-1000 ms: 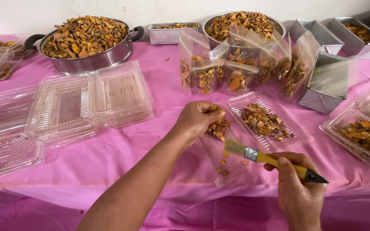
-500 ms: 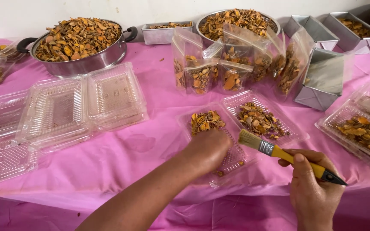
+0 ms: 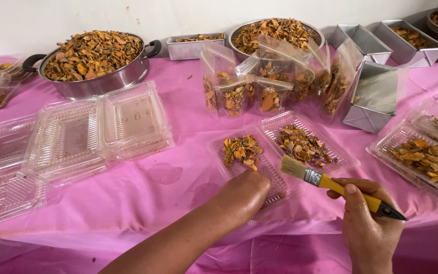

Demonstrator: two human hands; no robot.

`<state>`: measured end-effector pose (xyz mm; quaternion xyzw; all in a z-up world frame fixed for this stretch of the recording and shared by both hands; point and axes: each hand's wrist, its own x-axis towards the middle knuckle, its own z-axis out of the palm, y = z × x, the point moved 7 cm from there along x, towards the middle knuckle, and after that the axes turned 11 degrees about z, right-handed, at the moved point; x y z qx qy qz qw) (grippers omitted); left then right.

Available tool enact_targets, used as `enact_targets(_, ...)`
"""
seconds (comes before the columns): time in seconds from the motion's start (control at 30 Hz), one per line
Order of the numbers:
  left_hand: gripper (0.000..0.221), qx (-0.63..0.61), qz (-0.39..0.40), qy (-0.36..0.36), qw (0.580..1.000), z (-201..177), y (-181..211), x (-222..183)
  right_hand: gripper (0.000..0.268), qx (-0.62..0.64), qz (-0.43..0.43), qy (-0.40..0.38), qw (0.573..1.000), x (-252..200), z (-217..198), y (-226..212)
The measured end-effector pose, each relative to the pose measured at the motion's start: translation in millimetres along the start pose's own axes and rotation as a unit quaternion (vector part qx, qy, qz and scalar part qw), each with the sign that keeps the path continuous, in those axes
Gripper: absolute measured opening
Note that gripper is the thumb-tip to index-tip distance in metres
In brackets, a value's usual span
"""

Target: The person is sorting dried herb pieces and packaging them into plastic containers and zip-lock bags using their hands and a brush.

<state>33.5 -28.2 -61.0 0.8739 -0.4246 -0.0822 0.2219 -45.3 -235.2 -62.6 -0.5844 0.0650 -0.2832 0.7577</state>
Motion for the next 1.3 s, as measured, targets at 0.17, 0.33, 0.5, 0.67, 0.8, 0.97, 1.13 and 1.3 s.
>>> enact_targets(0.17,0.051,-0.104,-0.403,-0.222,0.882,69,-115,54,0.013,-0.051,0.002,0.024,0.998,-1,5,-9)
enact_targets(0.33,0.026,-0.321,-0.181,0.151,0.917,-50,-31,-2,0.009,-0.017,-0.041,-0.021,0.999,1,25,-17)
enact_targets(0.5,0.018,-0.538,-0.152,0.297,0.774,-50,-69,14,0.017,-0.046,0.014,-0.05,0.998,-3,43,6)
enact_targets(0.67,0.026,-0.529,-0.204,0.283,0.773,-74,-60,4,0.017,-0.085,0.049,-0.042,0.994,-3,32,10)
enact_targets(0.8,0.024,-0.416,-0.18,0.281,0.846,-87,-76,16,0.018,-0.134,0.043,-0.01,0.99,-1,24,9)
enact_targets(0.97,0.042,-0.265,-0.175,0.221,0.922,-89,-80,30,0.015,-0.161,0.039,-0.022,0.986,-3,22,5)
enact_targets(1.13,0.033,-0.125,-0.087,0.248,0.957,-102,-72,33,0.015,-0.187,0.023,-0.055,0.981,-2,25,5)
enact_targets(1.3,0.037,0.044,-0.179,0.229,0.956,-116,-103,26,0.012,-0.233,-0.056,-0.101,0.966,-7,38,-3)
